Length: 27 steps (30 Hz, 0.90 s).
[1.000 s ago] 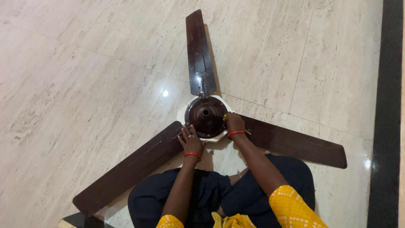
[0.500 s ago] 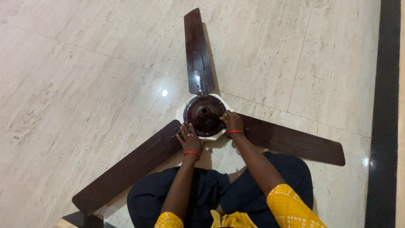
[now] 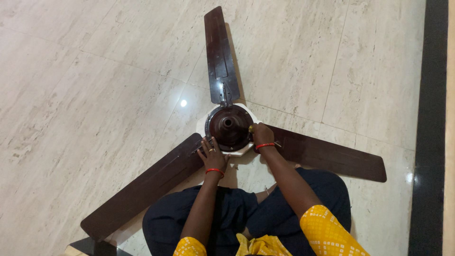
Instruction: The person sits on the floor and attaches fan blades to the fan motor housing using a screwdriver. They secure each blade with screws, tightening them in sequence.
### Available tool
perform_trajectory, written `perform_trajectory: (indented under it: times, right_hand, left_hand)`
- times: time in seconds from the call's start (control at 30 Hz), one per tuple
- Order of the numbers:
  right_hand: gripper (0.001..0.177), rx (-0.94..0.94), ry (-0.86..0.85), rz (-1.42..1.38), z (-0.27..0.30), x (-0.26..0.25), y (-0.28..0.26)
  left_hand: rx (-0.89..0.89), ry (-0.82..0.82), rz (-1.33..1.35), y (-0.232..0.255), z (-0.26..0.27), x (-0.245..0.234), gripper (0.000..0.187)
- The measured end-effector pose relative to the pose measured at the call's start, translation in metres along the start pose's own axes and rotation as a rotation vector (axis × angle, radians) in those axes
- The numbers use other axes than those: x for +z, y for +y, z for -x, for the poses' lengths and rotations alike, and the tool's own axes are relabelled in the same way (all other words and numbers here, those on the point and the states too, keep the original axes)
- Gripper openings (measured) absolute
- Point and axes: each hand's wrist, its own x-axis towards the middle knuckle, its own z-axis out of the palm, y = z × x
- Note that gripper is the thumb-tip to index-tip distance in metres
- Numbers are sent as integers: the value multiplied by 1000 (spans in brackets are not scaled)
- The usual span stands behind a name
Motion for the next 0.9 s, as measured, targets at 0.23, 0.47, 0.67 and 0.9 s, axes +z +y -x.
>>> perform_trajectory:
  times: [0.23,0.47,0.67,0.9]
  right_hand:
    - [16,-51,12,-19,2,-10,-5]
    - [12,-162,-114,88,-7,-18,3]
    - [9,-111,-90,58,-9,-12,6]
    - [47,169,-211,-191,-17,-19,10]
  left_hand:
    - [6,28,-5,-1,1,4,115]
    - [22,75,7,-1,0,7,114]
    - [15,40,9,-1,-2,8,115]
    - [6,1,-5,1,-2,0,115]
